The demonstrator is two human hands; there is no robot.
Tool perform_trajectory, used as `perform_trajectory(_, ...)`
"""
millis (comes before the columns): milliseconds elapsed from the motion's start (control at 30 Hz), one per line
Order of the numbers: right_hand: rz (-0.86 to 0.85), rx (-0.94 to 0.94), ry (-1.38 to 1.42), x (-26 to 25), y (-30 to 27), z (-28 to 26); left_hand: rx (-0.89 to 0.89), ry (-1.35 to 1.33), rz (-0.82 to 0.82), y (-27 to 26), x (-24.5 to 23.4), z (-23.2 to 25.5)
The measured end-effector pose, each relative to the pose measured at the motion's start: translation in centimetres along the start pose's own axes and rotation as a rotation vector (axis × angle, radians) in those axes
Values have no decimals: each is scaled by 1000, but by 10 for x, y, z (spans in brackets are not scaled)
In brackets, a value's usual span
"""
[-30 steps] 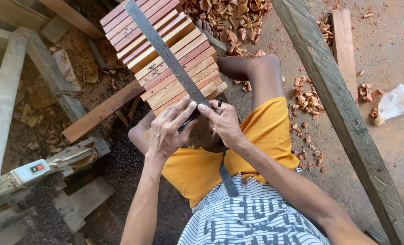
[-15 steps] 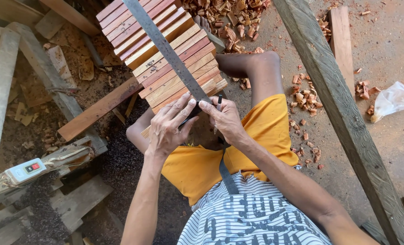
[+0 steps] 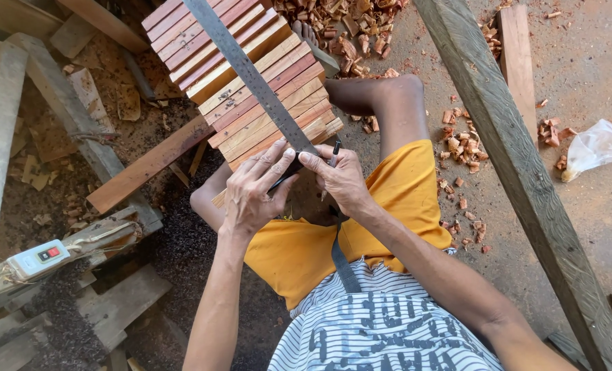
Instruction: Measuring and marking a series of small wood blocks using a square and a pen.
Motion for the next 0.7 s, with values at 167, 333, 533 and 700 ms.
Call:
perform_trajectory(167, 3, -10, -11, 1, 0, -3, -8, 17, -2, -1, 2, 0)
perform_trajectory(333, 7, -20, -26, 1, 0, -2, -14, 26, -1, -2, 3, -1)
perform_trajectory(533, 12, -92, -206, -14, -3, -19, -7, 21, 28, 0, 2, 2)
perform_trajectory(700, 89, -449, -521, -40, -11, -79, -10, -21, 58, -3, -2, 3)
Point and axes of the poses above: each hand's wrist, its own y-axis towards the middle knuckle, its own x-axis out of the palm, z = x × y, the point moved 4 cm from there along y, towards the middle knuckle, and after that the axes turned 12 degrees about -x, right-handed, at the moved point
